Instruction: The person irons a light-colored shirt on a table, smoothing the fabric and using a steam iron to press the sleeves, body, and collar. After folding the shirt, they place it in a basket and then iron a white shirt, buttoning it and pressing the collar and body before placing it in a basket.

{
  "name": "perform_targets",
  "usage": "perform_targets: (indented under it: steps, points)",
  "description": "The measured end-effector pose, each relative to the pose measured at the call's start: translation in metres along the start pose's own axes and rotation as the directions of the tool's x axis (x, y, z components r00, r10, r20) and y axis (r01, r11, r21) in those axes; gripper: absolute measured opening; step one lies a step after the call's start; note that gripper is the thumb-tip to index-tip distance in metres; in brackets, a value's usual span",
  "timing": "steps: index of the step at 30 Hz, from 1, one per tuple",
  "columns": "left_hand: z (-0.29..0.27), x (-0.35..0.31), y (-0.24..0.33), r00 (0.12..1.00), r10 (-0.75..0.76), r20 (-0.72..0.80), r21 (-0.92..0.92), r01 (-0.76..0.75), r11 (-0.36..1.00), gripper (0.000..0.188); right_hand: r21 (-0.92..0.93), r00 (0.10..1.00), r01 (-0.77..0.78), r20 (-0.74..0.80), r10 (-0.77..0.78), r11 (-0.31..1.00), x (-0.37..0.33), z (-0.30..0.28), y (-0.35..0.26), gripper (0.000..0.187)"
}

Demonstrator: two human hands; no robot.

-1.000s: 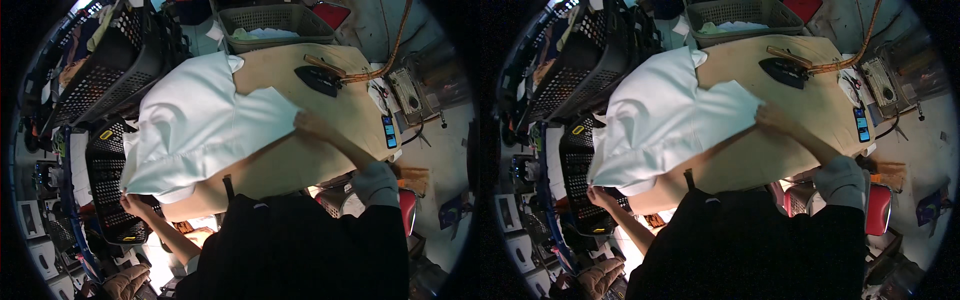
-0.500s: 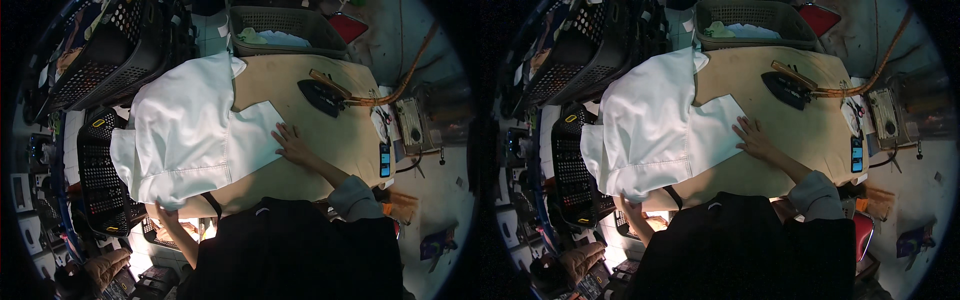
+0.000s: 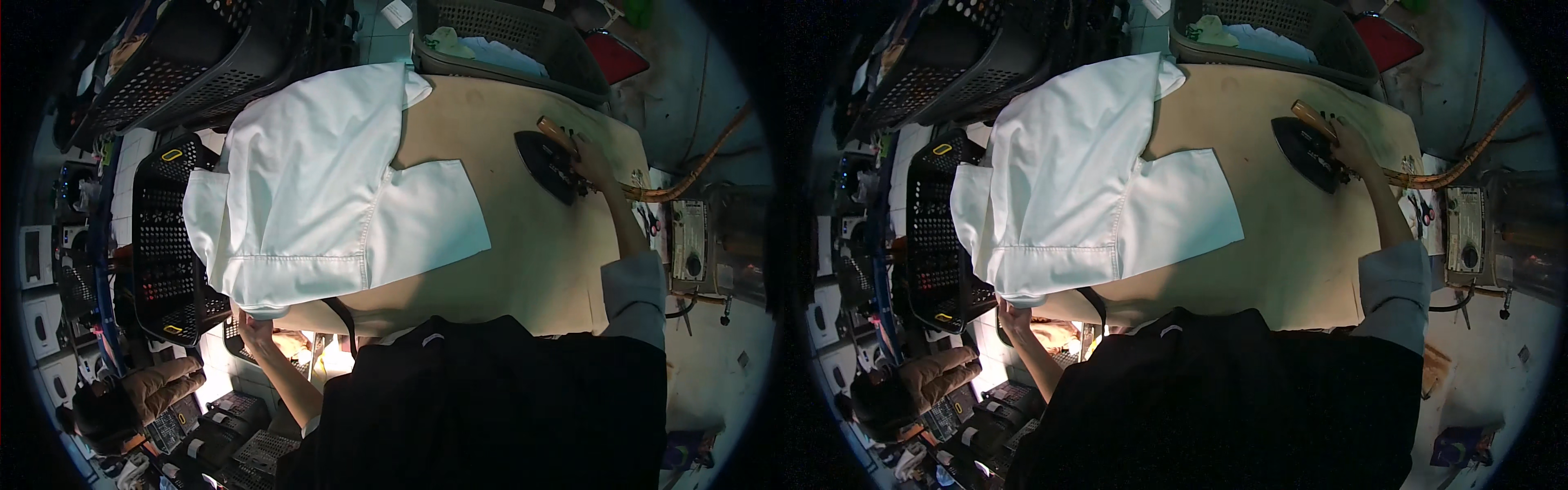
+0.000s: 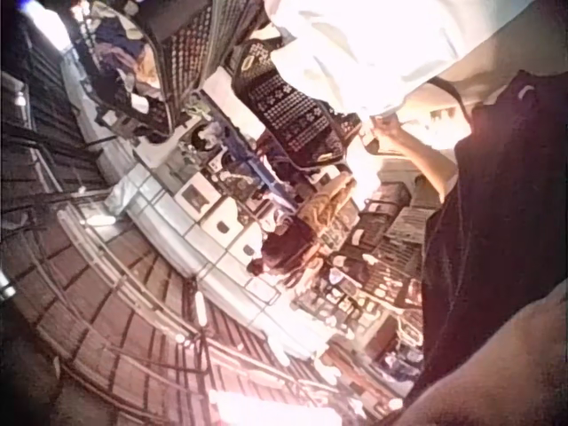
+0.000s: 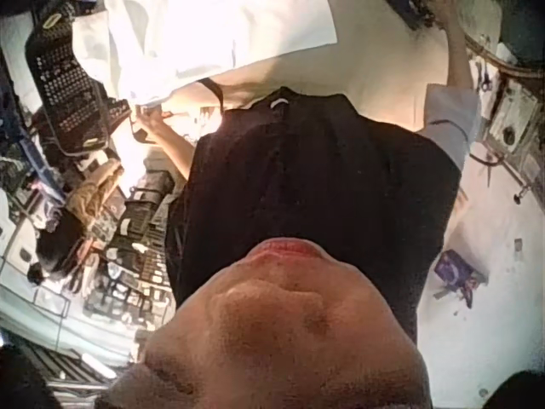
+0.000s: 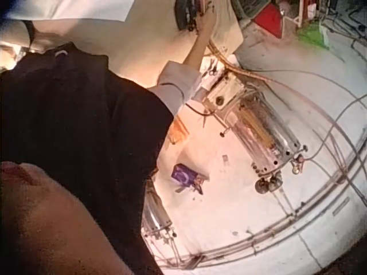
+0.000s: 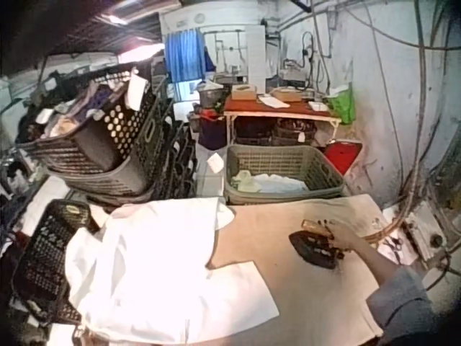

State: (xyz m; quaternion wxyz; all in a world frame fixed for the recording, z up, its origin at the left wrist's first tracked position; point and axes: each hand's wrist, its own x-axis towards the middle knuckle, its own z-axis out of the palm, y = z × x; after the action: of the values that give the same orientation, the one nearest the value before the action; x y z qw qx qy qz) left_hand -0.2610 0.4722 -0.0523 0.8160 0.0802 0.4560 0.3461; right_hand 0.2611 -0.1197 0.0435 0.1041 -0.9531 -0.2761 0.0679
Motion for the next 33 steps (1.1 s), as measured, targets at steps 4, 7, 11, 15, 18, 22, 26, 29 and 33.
perform_targets:
  steps: [4,7,11,15,18,22,26,29,33]
  points:
    - [0.028,-0.013,-0.012,1.0,-0.014,-0.003,0.095,0.014,0.995,0.036,0.009,0.993,0.08,-0.09,-0.079,0.997,-0.022,0.012,-0.035,0.037]
    - [0.018,-0.012,-0.004,0.999,0.007,0.033,0.106,-0.011,0.994,0.035,0.095,0.989,0.083,0.114,-0.094,0.992,-0.04,0.019,-0.107,0.036]
    - [0.007,0.001,0.004,0.998,0.009,0.065,0.077,-0.014,0.997,0.034,0.206,0.884,0.432,0.096,-0.458,0.878,-0.07,0.052,-0.209,0.013]
    - [0.014,0.004,0.006,0.997,-0.046,0.056,0.074,0.042,0.996,0.036,0.159,0.817,0.537,0.147,-0.558,0.828,-0.079,0.088,-0.299,0.017]
    - [0.015,0.002,0.007,0.992,-0.087,0.093,0.098,0.078,0.992,0.037,0.132,0.809,0.583,0.002,-0.588,0.802,-0.068,0.093,-0.349,0.018]
    - [0.011,0.01,0.015,0.968,-0.174,0.179,0.113,0.155,0.981,0.039,0.099,0.855,0.517,-0.086,-0.511,0.85,-0.044,0.097,-0.379,0.022]
    - [0.003,0.016,0.021,0.952,-0.21,0.223,0.144,0.181,0.973,0.041,0.085,0.894,0.439,-0.133,-0.427,0.894,-0.045,0.107,-0.363,0.021]
    - [0.01,0.008,0.018,0.95,-0.241,0.201,0.143,0.215,0.966,0.039,0.15,0.941,0.337,-0.075,-0.329,0.93,-0.059,0.09,-0.335,0.022]
    - [0.015,0.004,0.015,0.971,-0.205,0.123,0.143,0.187,0.972,0.041,0.125,0.989,0.13,-0.087,-0.119,0.984,-0.076,0.077,-0.287,0.015]
